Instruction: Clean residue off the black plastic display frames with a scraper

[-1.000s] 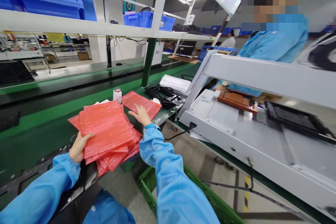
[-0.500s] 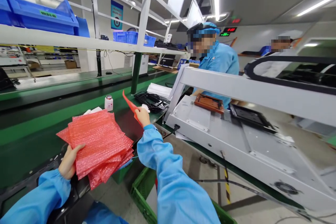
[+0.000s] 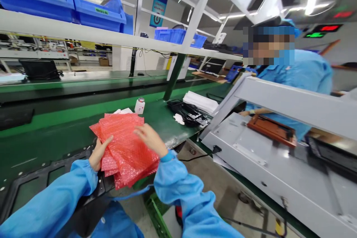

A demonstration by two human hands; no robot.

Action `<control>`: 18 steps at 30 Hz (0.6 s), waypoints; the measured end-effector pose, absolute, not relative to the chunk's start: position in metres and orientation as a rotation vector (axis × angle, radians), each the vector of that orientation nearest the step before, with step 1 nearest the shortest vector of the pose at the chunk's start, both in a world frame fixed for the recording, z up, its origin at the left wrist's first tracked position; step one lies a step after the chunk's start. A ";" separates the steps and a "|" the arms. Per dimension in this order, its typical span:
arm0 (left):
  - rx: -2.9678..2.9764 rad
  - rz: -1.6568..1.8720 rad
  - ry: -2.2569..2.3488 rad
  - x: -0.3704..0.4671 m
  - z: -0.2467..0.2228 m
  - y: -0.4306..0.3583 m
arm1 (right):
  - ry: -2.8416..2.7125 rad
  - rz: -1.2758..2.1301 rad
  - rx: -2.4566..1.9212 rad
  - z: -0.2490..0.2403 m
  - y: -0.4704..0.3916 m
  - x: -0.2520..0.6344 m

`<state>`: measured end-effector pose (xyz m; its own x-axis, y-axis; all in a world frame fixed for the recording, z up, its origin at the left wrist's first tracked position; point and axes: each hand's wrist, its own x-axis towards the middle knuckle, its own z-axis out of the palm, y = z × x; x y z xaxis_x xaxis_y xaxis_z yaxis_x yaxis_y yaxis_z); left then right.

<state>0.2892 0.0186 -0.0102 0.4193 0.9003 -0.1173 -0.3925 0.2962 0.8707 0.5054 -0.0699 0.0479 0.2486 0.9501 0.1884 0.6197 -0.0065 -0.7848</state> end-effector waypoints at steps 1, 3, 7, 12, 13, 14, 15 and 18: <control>0.885 0.978 0.698 0.289 -0.011 0.021 | -1.399 0.518 -1.732 0.050 -0.066 0.527; 0.897 1.001 0.695 0.290 -0.011 0.026 | -1.295 0.585 -1.768 0.048 -0.061 0.559; 0.933 0.994 0.666 0.301 -0.005 0.030 | -1.202 0.783 -1.748 0.022 -0.051 0.567; 1.000 0.957 0.620 0.314 0.010 0.037 | -1.116 0.917 -1.578 0.007 -0.036 0.545; 1.018 0.959 0.606 0.314 0.017 0.038 | -1.097 0.918 -1.539 0.010 -0.035 0.544; 1.048 0.974 0.582 0.314 0.025 0.039 | -1.081 0.910 -1.497 0.014 -0.036 0.543; 1.095 1.008 0.550 0.312 0.034 0.039 | -1.068 0.894 -1.453 0.020 -0.037 0.542; 1.304 1.207 0.451 0.306 0.068 0.036 | -1.052 0.802 -1.315 0.045 -0.046 0.541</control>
<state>0.3065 0.0355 0.0682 0.3774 0.8566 0.3520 -0.4155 -0.1830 0.8910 0.5415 -0.0457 0.0450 0.3512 0.9243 0.1491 0.1016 0.1207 -0.9875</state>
